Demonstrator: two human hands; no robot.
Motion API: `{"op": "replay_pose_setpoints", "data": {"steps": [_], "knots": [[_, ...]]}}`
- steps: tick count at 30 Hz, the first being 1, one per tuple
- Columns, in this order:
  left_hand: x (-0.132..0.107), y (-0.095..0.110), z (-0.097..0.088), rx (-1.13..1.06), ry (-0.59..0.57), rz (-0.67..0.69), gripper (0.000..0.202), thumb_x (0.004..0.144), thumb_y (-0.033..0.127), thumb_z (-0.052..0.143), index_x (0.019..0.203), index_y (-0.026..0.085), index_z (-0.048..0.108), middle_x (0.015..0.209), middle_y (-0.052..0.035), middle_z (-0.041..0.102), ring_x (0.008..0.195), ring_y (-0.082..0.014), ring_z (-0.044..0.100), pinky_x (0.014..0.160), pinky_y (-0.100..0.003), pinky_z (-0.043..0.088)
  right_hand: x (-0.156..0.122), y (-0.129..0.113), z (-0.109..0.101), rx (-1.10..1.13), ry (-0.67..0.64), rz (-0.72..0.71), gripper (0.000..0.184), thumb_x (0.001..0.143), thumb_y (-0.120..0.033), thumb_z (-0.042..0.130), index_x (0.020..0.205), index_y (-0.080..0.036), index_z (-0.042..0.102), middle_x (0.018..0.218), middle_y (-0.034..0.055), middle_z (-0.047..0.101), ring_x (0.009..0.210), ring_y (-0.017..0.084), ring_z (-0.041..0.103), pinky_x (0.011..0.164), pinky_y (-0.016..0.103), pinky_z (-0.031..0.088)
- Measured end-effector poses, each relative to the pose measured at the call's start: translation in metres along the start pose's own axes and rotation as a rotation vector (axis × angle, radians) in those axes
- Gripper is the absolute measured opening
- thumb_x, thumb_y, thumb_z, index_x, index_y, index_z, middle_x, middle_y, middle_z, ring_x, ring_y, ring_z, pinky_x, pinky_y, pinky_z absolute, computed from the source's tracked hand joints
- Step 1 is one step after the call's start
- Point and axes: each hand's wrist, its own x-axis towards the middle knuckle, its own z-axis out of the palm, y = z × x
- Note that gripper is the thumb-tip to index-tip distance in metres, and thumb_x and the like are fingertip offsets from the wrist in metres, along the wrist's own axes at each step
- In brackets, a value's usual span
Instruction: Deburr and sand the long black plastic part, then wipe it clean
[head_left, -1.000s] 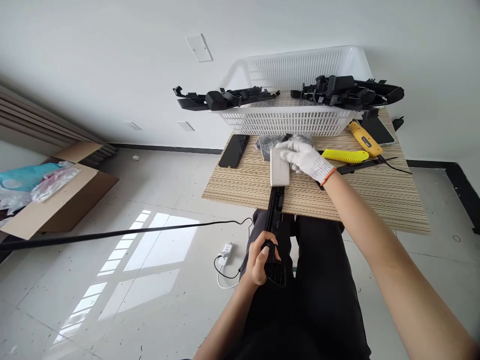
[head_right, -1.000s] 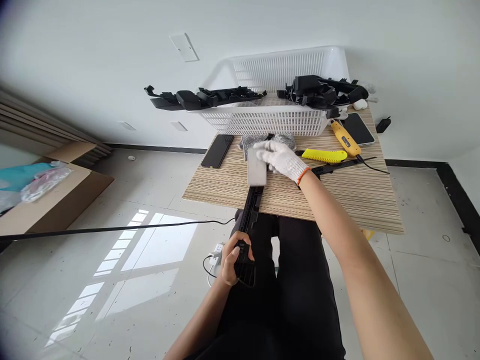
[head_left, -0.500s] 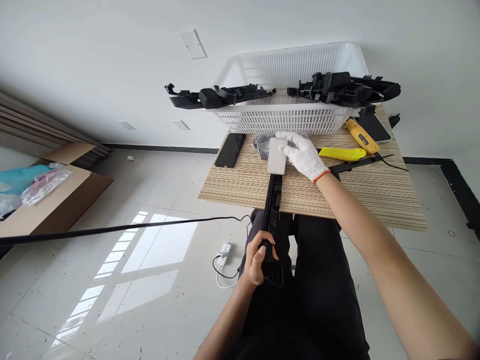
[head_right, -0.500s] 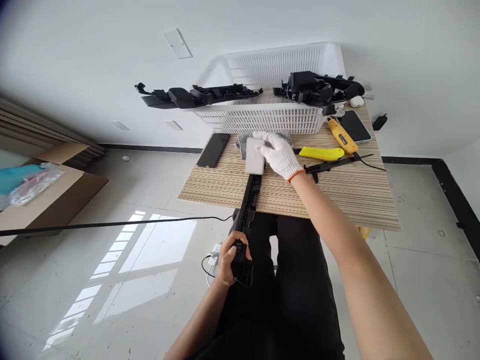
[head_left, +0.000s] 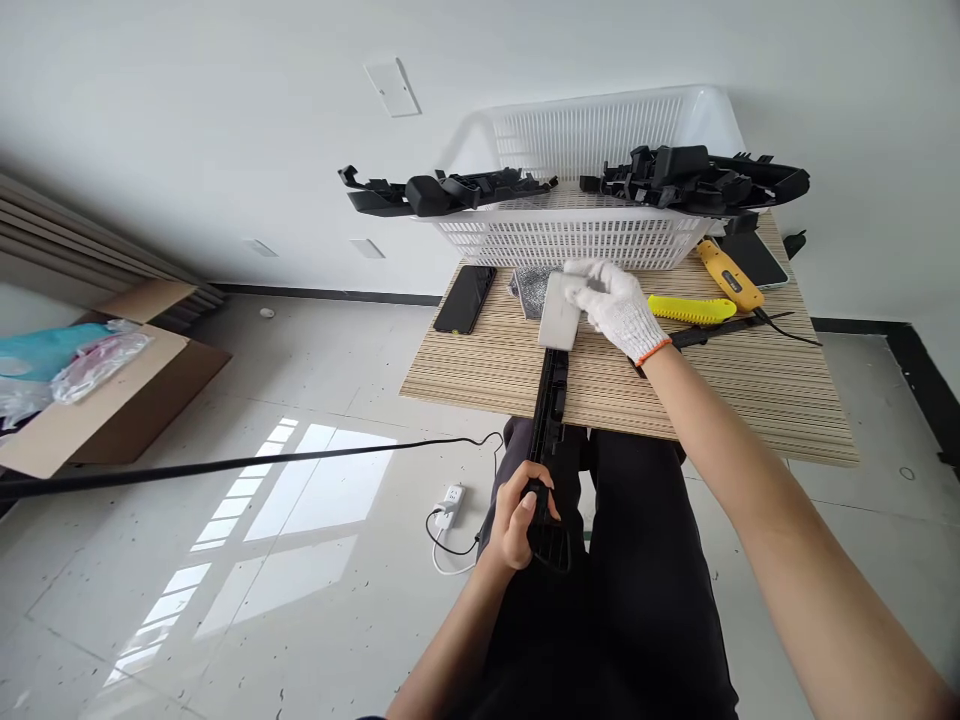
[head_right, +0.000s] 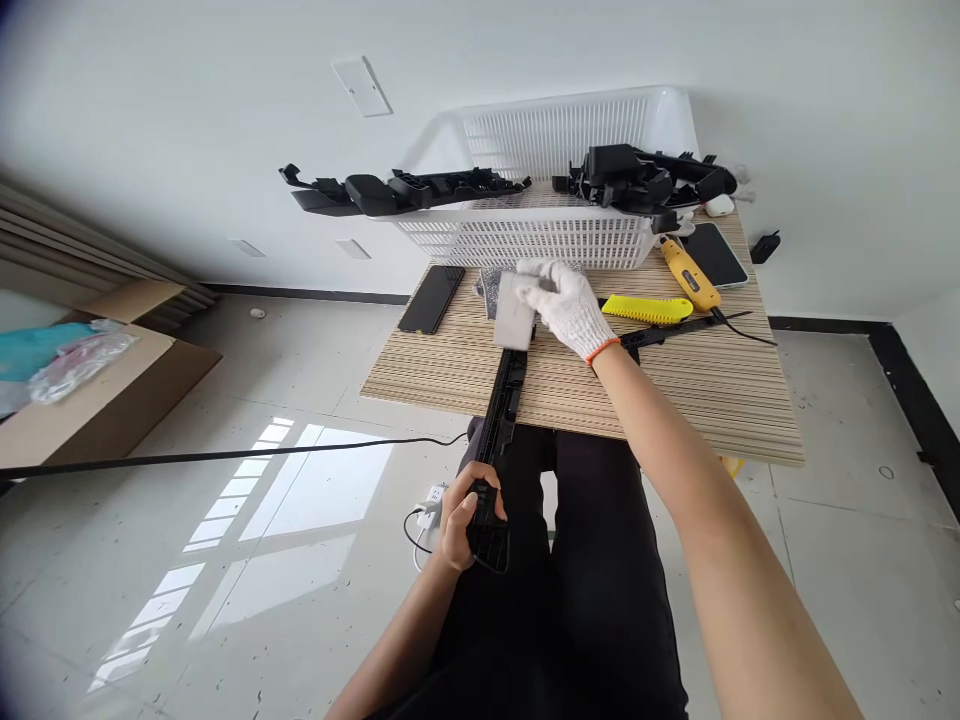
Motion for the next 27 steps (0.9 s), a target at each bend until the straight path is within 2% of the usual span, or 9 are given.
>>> {"op": "replay_pose_setpoints", "data": {"steps": [3,8,13,17,19,21,24,25,27], "knots": [[0.0001,-0.0005,0.0000,-0.007,0.001,-0.001,0.038,0.100,0.053,0.042,0.097,0.019,0.059,0.061,-0.0010,0.067,0.051,-0.0154,0.057,0.055,-0.028,0.043,0.0015,0.0034,-0.0003,-0.018,-0.131,0.063,0.042,0.084,-0.028,0.075,0.125,-0.024,0.069,0.097,0.0046,0.074,0.062,0.013,0.060,0.047,0.024,0.050],[0.0015,0.0014,0.0005,-0.012,0.007,0.004,0.038,0.100,0.053,0.042,0.095,0.019,0.059,0.060,-0.0008,0.067,0.050,-0.0154,0.057,0.054,-0.028,0.042,-0.0014,-0.0013,-0.0001,-0.040,0.105,-0.046,0.042,0.086,-0.029,0.073,0.127,-0.024,0.067,0.117,0.0069,0.072,0.081,0.017,0.066,0.054,0.024,0.054],[0.0012,0.0005,0.0002,-0.014,0.012,0.002,0.038,0.099,0.053,0.043,0.096,0.019,0.059,0.060,-0.0007,0.067,0.050,-0.0154,0.057,0.054,-0.027,0.043,-0.0059,-0.0036,0.0051,-0.024,-0.273,0.157,0.031,0.084,-0.024,0.076,0.115,-0.022,0.072,0.089,0.0035,0.072,0.056,0.010,0.054,0.043,0.022,0.044],[0.0005,0.0004,0.0002,-0.018,0.008,-0.007,0.037,0.100,0.052,0.042,0.097,0.019,0.059,0.060,-0.0003,0.066,0.049,-0.0148,0.057,0.053,-0.027,0.042,-0.0016,-0.0014,0.0025,-0.121,0.051,-0.057,0.034,0.084,-0.022,0.074,0.119,-0.022,0.072,0.109,0.0054,0.074,0.091,0.018,0.068,0.067,0.028,0.059],[0.0006,0.0012,0.0005,-0.008,-0.003,-0.010,0.038,0.100,0.053,0.043,0.097,0.019,0.059,0.060,-0.0007,0.066,0.049,-0.0153,0.057,0.052,-0.027,0.042,-0.0005,-0.0029,-0.0014,-0.079,0.155,-0.053,0.036,0.086,-0.025,0.073,0.122,-0.023,0.070,0.113,0.0062,0.074,0.092,0.019,0.069,0.067,0.028,0.060],[0.0009,0.0020,0.0008,0.000,-0.005,-0.009,0.040,0.099,0.055,0.043,0.096,0.019,0.059,0.060,-0.0011,0.066,0.050,-0.0157,0.058,0.053,-0.027,0.042,-0.0019,-0.0051,-0.0036,-0.016,0.052,0.055,0.035,0.087,-0.027,0.074,0.121,-0.023,0.070,0.104,0.0062,0.074,0.071,0.015,0.065,0.053,0.025,0.055],[0.0013,0.0024,0.0007,0.002,0.005,-0.009,0.040,0.099,0.055,0.043,0.095,0.019,0.059,0.060,-0.0009,0.066,0.050,-0.0158,0.057,0.054,-0.028,0.043,-0.0055,-0.0053,0.0000,-0.011,-0.252,0.172,0.031,0.083,-0.027,0.081,0.113,-0.021,0.073,0.089,0.0047,0.073,0.052,0.009,0.053,0.041,0.023,0.046],[0.0013,0.0023,0.0006,-0.003,0.007,-0.008,0.039,0.099,0.055,0.043,0.095,0.019,0.058,0.060,-0.0006,0.066,0.050,-0.0155,0.057,0.054,-0.028,0.043,-0.0058,-0.0043,0.0023,-0.031,-0.284,0.160,0.032,0.082,-0.027,0.082,0.112,-0.020,0.074,0.088,0.0046,0.073,0.052,0.009,0.053,0.042,0.023,0.046],[0.0012,0.0020,0.0006,-0.017,0.009,-0.006,0.038,0.099,0.054,0.043,0.096,0.019,0.058,0.060,-0.0003,0.066,0.049,-0.0151,0.057,0.054,-0.027,0.043,-0.0042,-0.0013,0.0059,-0.061,-0.167,0.089,0.036,0.083,-0.028,0.081,0.116,-0.020,0.074,0.095,0.0060,0.074,0.061,0.012,0.060,0.047,0.024,0.051]]}}
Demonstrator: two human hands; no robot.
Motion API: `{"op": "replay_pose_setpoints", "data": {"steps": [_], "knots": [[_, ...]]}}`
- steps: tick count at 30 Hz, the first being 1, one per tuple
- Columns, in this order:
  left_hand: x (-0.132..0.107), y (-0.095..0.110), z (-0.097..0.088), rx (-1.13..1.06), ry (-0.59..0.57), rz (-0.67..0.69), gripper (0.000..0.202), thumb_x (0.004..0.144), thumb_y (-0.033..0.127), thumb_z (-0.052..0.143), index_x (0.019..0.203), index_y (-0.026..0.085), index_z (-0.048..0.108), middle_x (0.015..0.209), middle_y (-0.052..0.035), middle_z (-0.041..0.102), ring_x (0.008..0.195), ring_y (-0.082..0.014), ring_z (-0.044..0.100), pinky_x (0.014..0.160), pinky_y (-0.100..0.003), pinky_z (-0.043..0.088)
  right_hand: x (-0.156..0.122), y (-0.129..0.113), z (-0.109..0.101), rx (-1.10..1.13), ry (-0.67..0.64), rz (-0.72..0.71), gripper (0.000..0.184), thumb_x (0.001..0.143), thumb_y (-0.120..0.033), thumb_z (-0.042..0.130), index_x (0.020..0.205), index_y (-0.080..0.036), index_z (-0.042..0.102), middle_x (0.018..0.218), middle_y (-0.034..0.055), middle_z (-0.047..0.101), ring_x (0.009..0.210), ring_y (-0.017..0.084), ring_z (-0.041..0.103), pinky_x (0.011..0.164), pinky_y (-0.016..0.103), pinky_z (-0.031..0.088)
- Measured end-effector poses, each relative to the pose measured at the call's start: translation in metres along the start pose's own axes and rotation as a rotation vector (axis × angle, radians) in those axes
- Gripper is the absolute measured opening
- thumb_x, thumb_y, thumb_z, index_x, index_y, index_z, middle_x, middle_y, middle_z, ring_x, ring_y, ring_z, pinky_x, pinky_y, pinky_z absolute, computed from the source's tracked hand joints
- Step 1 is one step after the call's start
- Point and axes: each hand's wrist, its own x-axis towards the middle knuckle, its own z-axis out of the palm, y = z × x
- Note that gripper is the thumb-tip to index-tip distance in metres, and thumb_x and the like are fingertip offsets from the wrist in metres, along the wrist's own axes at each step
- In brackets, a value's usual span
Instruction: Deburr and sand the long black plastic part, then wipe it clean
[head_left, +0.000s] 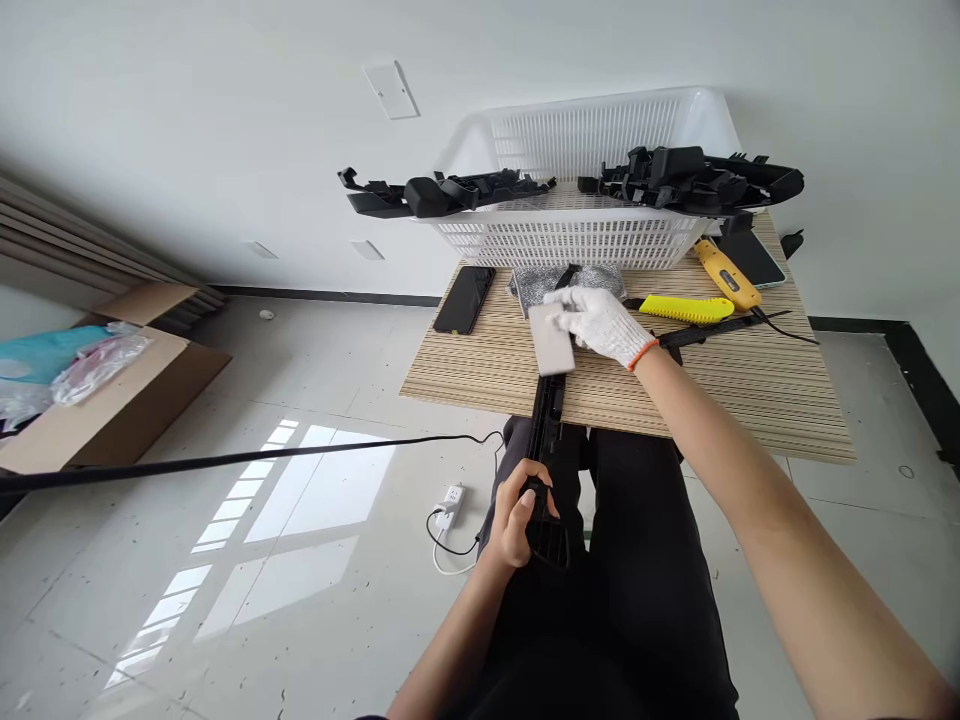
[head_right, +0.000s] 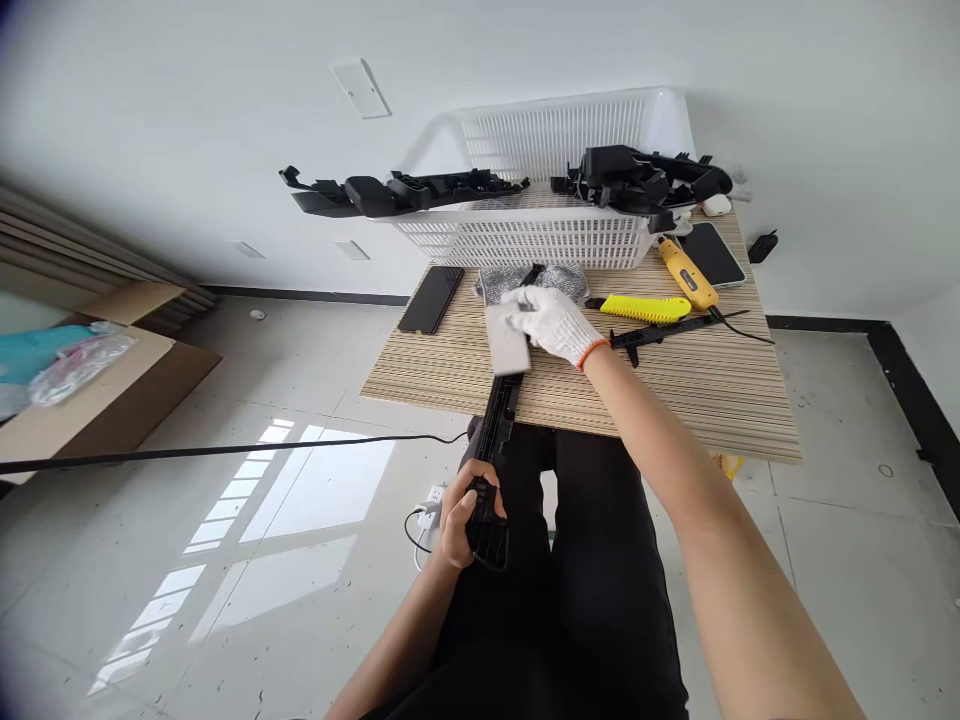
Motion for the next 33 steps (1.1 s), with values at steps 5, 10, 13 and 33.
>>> {"op": "replay_pose_setpoints", "data": {"steps": [5,10,13,33], "knots": [[-0.0002,0.0006,0.0010,0.008,-0.011,0.008,0.038,0.099,0.053,0.043,0.097,0.019,0.059,0.060,-0.0003,0.066,0.049,-0.0152,0.059,0.052,-0.026,0.043,0.0048,0.0026,-0.0038,0.122,0.195,-0.011,0.043,0.086,-0.032,0.077,0.128,-0.023,0.069,0.108,0.0064,0.074,0.060,0.011,0.060,0.042,0.022,0.049],[0.0005,0.0010,0.0010,-0.004,-0.001,0.002,0.038,0.099,0.054,0.044,0.096,0.019,0.058,0.060,0.0001,0.065,0.048,-0.0149,0.058,0.051,-0.026,0.043,-0.0002,0.0012,-0.0023,0.027,-0.129,0.053,0.035,0.082,-0.024,0.080,0.116,-0.021,0.074,0.094,0.0048,0.075,0.051,0.008,0.054,0.036,0.019,0.044],[0.0003,0.0003,0.0004,-0.012,0.000,-0.001,0.038,0.099,0.054,0.043,0.096,0.019,0.058,0.060,-0.0001,0.065,0.049,-0.0150,0.057,0.051,-0.026,0.043,0.0007,0.0008,-0.0014,-0.019,0.141,-0.078,0.039,0.084,-0.025,0.076,0.123,-0.022,0.071,0.105,0.0059,0.076,0.068,0.013,0.065,0.043,0.020,0.050],[-0.0021,-0.0019,0.0003,-0.006,-0.015,0.019,0.036,0.100,0.051,0.043,0.098,0.019,0.059,0.062,0.0004,0.066,0.050,-0.0141,0.059,0.052,-0.025,0.044,0.0018,0.0034,-0.0034,0.030,-0.001,0.018,0.035,0.084,-0.027,0.077,0.118,-0.020,0.071,0.095,0.0054,0.073,0.056,0.010,0.057,0.043,0.022,0.047]]}}
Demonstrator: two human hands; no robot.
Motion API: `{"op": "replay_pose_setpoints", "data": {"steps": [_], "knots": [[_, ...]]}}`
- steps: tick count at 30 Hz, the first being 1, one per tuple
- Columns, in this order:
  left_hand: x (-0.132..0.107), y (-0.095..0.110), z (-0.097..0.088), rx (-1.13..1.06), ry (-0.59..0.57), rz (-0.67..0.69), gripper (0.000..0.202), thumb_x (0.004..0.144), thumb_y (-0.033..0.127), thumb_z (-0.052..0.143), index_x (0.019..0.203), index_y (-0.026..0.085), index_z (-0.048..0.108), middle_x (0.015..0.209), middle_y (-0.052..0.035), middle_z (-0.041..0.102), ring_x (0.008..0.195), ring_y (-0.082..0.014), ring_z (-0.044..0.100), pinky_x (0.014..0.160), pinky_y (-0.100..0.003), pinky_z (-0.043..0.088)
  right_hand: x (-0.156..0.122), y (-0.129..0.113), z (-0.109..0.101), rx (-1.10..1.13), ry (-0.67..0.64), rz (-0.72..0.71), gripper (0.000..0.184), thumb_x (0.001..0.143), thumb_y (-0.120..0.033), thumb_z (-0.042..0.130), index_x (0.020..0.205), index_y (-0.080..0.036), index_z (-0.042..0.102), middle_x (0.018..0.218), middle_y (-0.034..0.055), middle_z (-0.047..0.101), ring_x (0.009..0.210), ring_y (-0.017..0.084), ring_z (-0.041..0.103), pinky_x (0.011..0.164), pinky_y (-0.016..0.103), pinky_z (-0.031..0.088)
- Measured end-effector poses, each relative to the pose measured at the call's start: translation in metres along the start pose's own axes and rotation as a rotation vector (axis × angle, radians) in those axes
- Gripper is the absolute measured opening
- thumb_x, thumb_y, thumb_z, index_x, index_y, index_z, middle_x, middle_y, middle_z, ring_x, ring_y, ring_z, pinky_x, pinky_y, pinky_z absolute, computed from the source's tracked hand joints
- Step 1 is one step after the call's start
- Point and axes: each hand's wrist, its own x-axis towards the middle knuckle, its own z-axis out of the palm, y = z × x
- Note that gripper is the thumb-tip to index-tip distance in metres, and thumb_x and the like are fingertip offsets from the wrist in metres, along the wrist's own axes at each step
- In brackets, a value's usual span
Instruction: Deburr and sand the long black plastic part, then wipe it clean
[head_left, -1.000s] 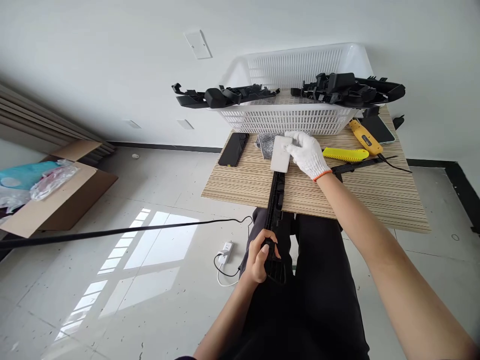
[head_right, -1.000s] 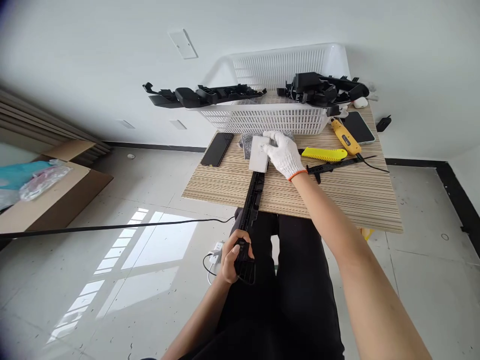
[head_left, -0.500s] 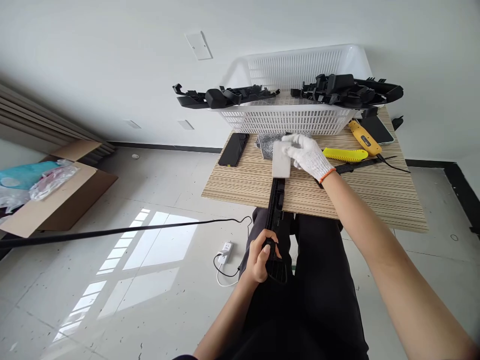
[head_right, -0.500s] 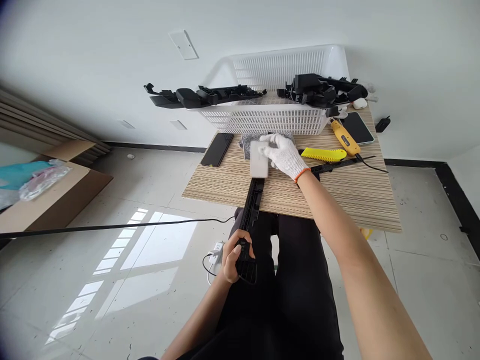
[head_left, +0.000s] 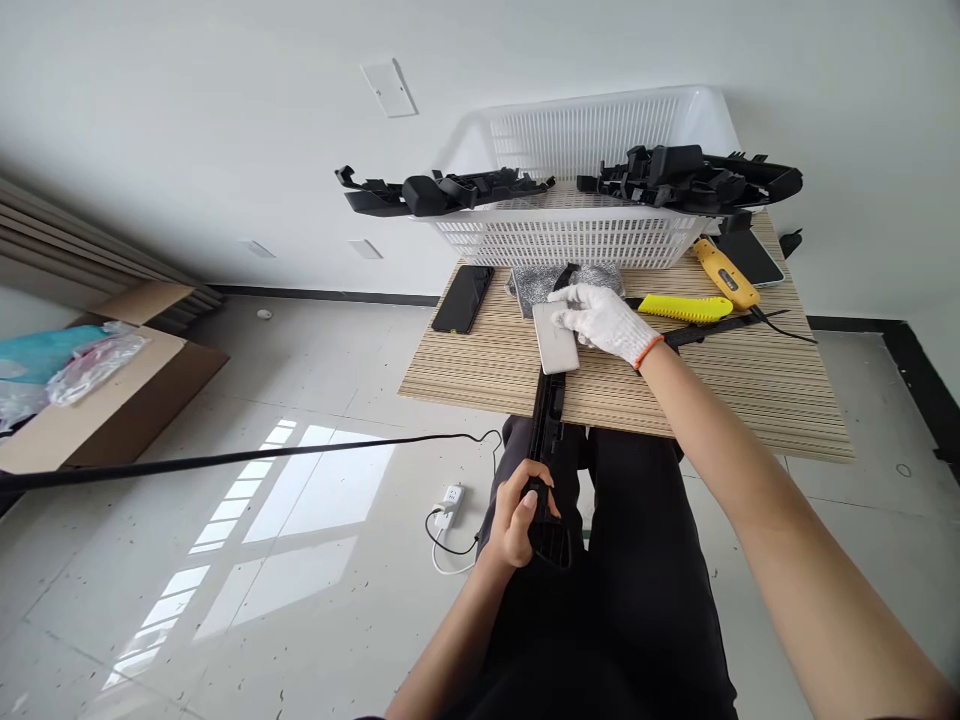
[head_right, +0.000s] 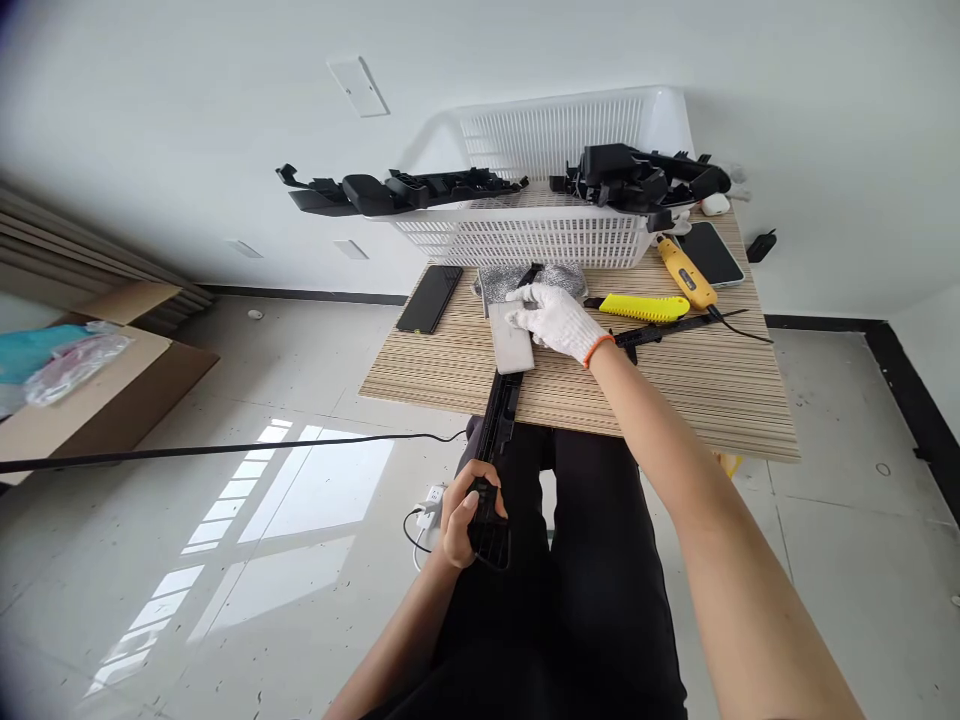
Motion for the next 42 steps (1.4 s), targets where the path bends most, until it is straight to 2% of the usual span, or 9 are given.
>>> {"op": "replay_pose_setpoints", "data": {"steps": [5,11,16,21,22,27,33,38,42], "knots": [[0.0005,-0.0005,-0.0002,0.000,0.003,-0.007,0.036,0.100,0.052,0.044,0.098,0.019,0.059,0.061,0.0004,0.066,0.050,-0.0139,0.059,0.053,-0.024,0.044,0.0008,-0.0019,0.0002,-0.025,0.300,-0.158,0.044,0.088,-0.031,0.074,0.129,-0.022,0.064,0.119,0.0082,0.070,0.080,0.016,0.066,0.054,0.024,0.055],[0.0021,-0.0005,-0.0008,-0.006,0.004,0.006,0.036,0.100,0.052,0.044,0.098,0.019,0.059,0.061,0.0006,0.066,0.050,-0.0135,0.059,0.052,-0.024,0.044,-0.0015,-0.0025,0.0010,-0.028,-0.125,0.034,0.041,0.085,-0.027,0.077,0.124,-0.021,0.066,0.096,0.0058,0.072,0.055,0.011,0.056,0.041,0.023,0.046],[0.0016,0.0010,-0.0003,0.002,0.005,-0.003,0.036,0.100,0.052,0.044,0.098,0.019,0.058,0.061,0.0007,0.065,0.050,-0.0137,0.059,0.053,-0.024,0.045,0.0003,-0.0029,0.0000,-0.059,0.278,-0.129,0.045,0.087,-0.028,0.074,0.130,-0.022,0.063,0.116,0.0088,0.072,0.080,0.018,0.067,0.052,0.025,0.054],[0.0021,0.0014,0.0002,-0.002,0.005,-0.002,0.035,0.100,0.051,0.044,0.098,0.019,0.058,0.061,0.0004,0.066,0.049,-0.0138,0.059,0.051,-0.024,0.044,-0.0020,-0.0016,0.0009,-0.062,-0.131,0.032,0.041,0.084,-0.028,0.077,0.123,-0.021,0.066,0.100,0.0066,0.075,0.057,0.012,0.057,0.045,0.024,0.048],[0.0023,0.0013,0.0001,-0.005,0.011,-0.002,0.035,0.100,0.051,0.044,0.097,0.019,0.058,0.061,0.0005,0.065,0.049,-0.0138,0.058,0.051,-0.024,0.044,-0.0017,-0.0006,0.0017,-0.083,-0.127,-0.002,0.041,0.084,-0.027,0.077,0.123,-0.021,0.067,0.103,0.0066,0.075,0.062,0.013,0.060,0.048,0.025,0.050],[0.0016,0.0015,0.0005,0.004,0.007,0.001,0.036,0.100,0.052,0.044,0.097,0.019,0.059,0.061,0.0001,0.066,0.050,-0.0141,0.058,0.053,-0.025,0.044,0.0026,0.0008,-0.0007,-0.114,0.258,-0.144,0.044,0.085,-0.028,0.075,0.127,-0.021,0.064,0.114,0.0080,0.072,0.083,0.018,0.067,0.058,0.027,0.057],[0.0011,0.0000,-0.0003,0.007,0.008,-0.006,0.037,0.100,0.053,0.043,0.097,0.019,0.058,0.061,-0.0002,0.066,0.049,-0.0144,0.058,0.051,-0.025,0.043,-0.0011,-0.0032,-0.0026,-0.055,-0.185,0.093,0.044,0.081,-0.022,0.080,0.122,-0.022,0.066,0.094,0.0045,0.073,0.054,0.010,0.055,0.042,0.022,0.046],[0.0028,-0.0004,-0.0005,0.008,0.008,-0.012,0.038,0.100,0.054,0.043,0.097,0.019,0.058,0.061,-0.0004,0.066,0.050,-0.0146,0.058,0.052,-0.026,0.043,0.0009,-0.0013,-0.0039,-0.103,0.198,-0.074,0.046,0.081,-0.026,0.079,0.125,-0.021,0.065,0.111,0.0072,0.072,0.070,0.013,0.063,0.053,0.024,0.053],[0.0025,0.0011,0.0003,0.016,0.008,-0.003,0.038,0.099,0.054,0.044,0.096,0.019,0.058,0.060,-0.0005,0.066,0.049,-0.0150,0.058,0.051,-0.026,0.043,-0.0015,-0.0055,-0.0067,-0.052,0.043,-0.028,0.046,0.082,-0.027,0.080,0.125,-0.024,0.064,0.100,0.0052,0.072,0.061,0.012,0.057,0.050,0.025,0.050]]}}
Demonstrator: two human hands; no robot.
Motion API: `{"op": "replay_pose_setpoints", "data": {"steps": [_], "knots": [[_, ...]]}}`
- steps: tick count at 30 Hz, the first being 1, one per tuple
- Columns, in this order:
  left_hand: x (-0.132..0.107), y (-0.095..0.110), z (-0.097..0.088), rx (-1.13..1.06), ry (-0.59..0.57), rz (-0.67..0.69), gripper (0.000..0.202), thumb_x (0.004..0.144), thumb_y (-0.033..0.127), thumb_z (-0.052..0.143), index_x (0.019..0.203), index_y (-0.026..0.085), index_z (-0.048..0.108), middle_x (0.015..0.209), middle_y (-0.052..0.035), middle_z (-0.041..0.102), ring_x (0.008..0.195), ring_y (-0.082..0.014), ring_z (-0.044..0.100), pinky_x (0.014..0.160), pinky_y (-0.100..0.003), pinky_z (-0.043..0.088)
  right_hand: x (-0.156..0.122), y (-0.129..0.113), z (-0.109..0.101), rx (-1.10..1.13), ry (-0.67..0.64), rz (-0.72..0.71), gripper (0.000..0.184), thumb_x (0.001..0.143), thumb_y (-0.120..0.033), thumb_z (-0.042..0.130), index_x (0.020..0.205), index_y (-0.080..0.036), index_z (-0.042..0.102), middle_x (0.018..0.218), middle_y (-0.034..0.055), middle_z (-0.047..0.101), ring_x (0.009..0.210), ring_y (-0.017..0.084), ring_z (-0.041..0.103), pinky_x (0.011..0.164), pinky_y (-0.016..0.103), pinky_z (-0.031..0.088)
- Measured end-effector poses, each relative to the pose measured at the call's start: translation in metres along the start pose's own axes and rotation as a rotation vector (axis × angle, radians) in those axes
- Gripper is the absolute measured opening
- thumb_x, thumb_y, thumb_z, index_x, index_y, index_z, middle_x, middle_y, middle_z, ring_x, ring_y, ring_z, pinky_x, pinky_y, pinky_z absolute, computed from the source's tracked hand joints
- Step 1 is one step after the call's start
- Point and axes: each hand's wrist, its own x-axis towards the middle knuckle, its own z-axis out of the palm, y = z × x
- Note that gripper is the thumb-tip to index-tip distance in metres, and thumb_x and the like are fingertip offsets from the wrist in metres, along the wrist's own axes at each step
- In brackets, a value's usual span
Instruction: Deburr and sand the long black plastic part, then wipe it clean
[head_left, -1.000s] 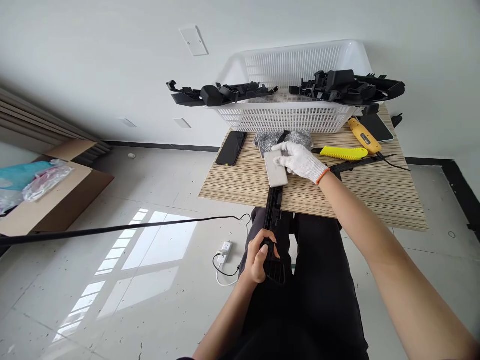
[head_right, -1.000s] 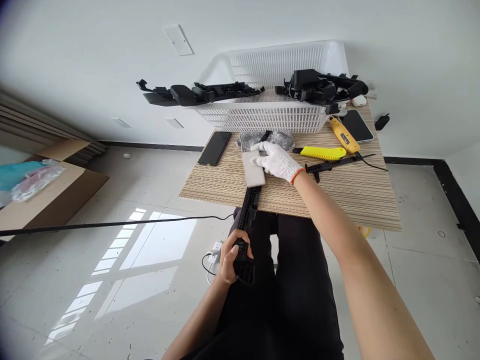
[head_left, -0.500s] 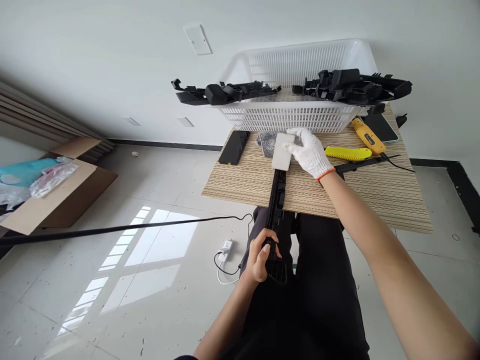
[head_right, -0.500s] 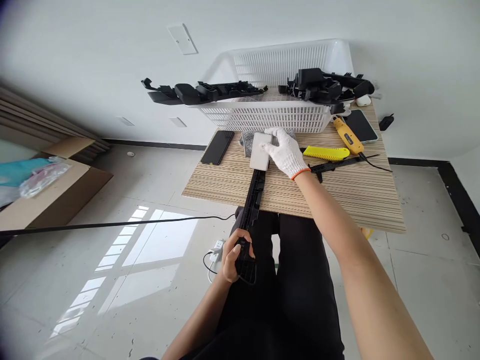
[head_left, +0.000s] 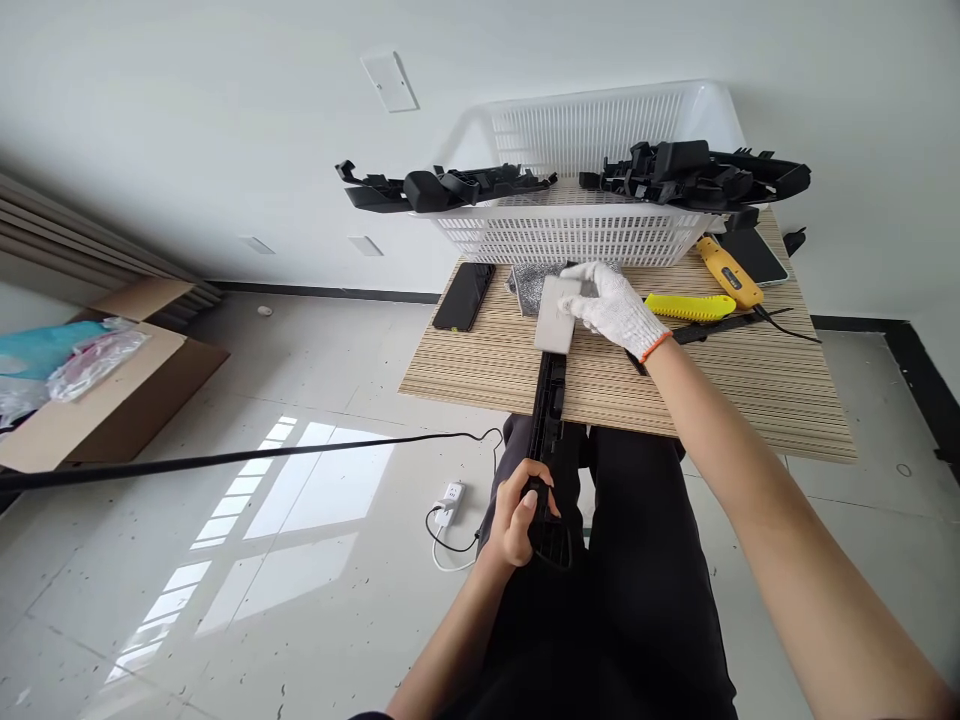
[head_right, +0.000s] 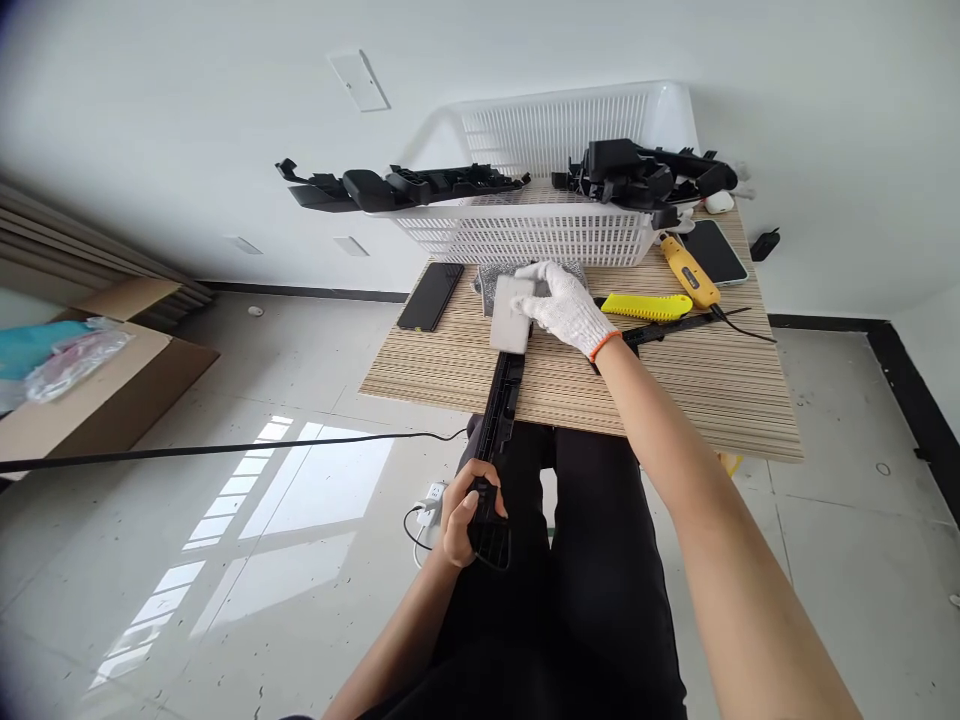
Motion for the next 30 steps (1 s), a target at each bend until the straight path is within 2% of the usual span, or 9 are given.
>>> {"op": "replay_pose_setpoints", "data": {"steps": [3,8,11,13,17,22,24,27,30], "knots": [[-0.0005,0.0007,0.0000,0.001,-0.002,-0.003,0.038,0.099,0.054,0.044,0.096,0.019,0.058,0.060,-0.0004,0.066,0.048,-0.0152,0.058,0.050,-0.026,0.042,-0.0014,-0.0016,0.0008,-0.039,-0.122,0.091,0.038,0.082,-0.026,0.080,0.118,-0.022,0.068,0.094,0.0057,0.073,0.057,0.012,0.055,0.045,0.024,0.046],[-0.0007,-0.0003,-0.0008,0.009,-0.006,-0.006,0.037,0.100,0.053,0.043,0.097,0.019,0.058,0.061,-0.0003,0.066,0.050,-0.0150,0.059,0.053,-0.026,0.044,-0.0013,0.0007,0.0047,-0.109,0.147,-0.028,0.046,0.083,-0.029,0.077,0.126,-0.020,0.066,0.108,0.0088,0.074,0.073,0.016,0.065,0.060,0.029,0.057],[-0.0011,-0.0015,-0.0014,0.007,-0.011,-0.004,0.037,0.100,0.053,0.043,0.098,0.019,0.058,0.061,-0.0003,0.066,0.050,-0.0149,0.059,0.053,-0.026,0.044,-0.0017,0.0002,0.0064,-0.092,-0.089,0.040,0.044,0.080,-0.026,0.080,0.122,-0.020,0.069,0.100,0.0079,0.075,0.072,0.018,0.065,0.065,0.034,0.060],[-0.0014,-0.0020,-0.0016,0.001,-0.010,-0.005,0.037,0.100,0.053,0.043,0.098,0.019,0.058,0.061,-0.0005,0.066,0.050,-0.0150,0.059,0.052,-0.026,0.043,-0.0011,0.0000,0.0057,-0.102,-0.131,0.031,0.042,0.078,-0.024,0.081,0.118,-0.020,0.071,0.103,0.0079,0.075,0.081,0.020,0.068,0.075,0.038,0.061],[-0.0012,-0.0021,-0.0015,0.014,-0.011,-0.009,0.039,0.100,0.054,0.043,0.097,0.019,0.058,0.062,-0.0008,0.066,0.051,-0.0156,0.059,0.053,-0.027,0.044,0.0009,0.0012,0.0018,-0.140,0.232,-0.092,0.042,0.079,-0.025,0.079,0.119,-0.019,0.070,0.122,0.0094,0.071,0.108,0.025,0.067,0.096,0.043,0.058],[-0.0008,-0.0018,-0.0011,0.007,-0.009,-0.006,0.038,0.100,0.054,0.043,0.097,0.019,0.058,0.061,-0.0004,0.066,0.049,-0.0152,0.058,0.051,-0.026,0.043,0.0008,0.0033,0.0045,-0.139,-0.143,0.055,0.040,0.077,-0.027,0.081,0.115,-0.021,0.072,0.099,0.0071,0.075,0.080,0.021,0.068,0.073,0.039,0.061],[-0.0010,-0.0018,-0.0012,0.007,-0.004,-0.004,0.037,0.100,0.053,0.043,0.097,0.019,0.058,0.061,-0.0004,0.066,0.050,-0.0152,0.058,0.052,-0.026,0.043,0.0025,0.0047,0.0048,-0.152,-0.049,0.023,0.043,0.077,-0.028,0.081,0.118,-0.021,0.071,0.102,0.0080,0.075,0.084,0.022,0.068,0.073,0.038,0.061],[-0.0011,-0.0017,-0.0014,0.011,-0.008,-0.001,0.038,0.100,0.054,0.043,0.097,0.019,0.058,0.062,-0.0005,0.066,0.050,-0.0154,0.058,0.053,-0.027,0.044,0.0045,0.0052,0.0015,-0.167,0.270,-0.060,0.047,0.078,-0.028,0.079,0.123,-0.019,0.069,0.117,0.0102,0.072,0.099,0.024,0.068,0.079,0.037,0.061],[-0.0010,-0.0014,-0.0016,0.012,-0.011,-0.004,0.038,0.100,0.054,0.043,0.097,0.019,0.058,0.062,-0.0003,0.066,0.050,-0.0151,0.058,0.052,-0.026,0.044,0.0022,0.0016,-0.0006,-0.144,0.108,0.029,0.046,0.078,-0.028,0.081,0.122,-0.019,0.070,0.107,0.0090,0.074,0.084,0.020,0.068,0.066,0.031,0.059]]}}
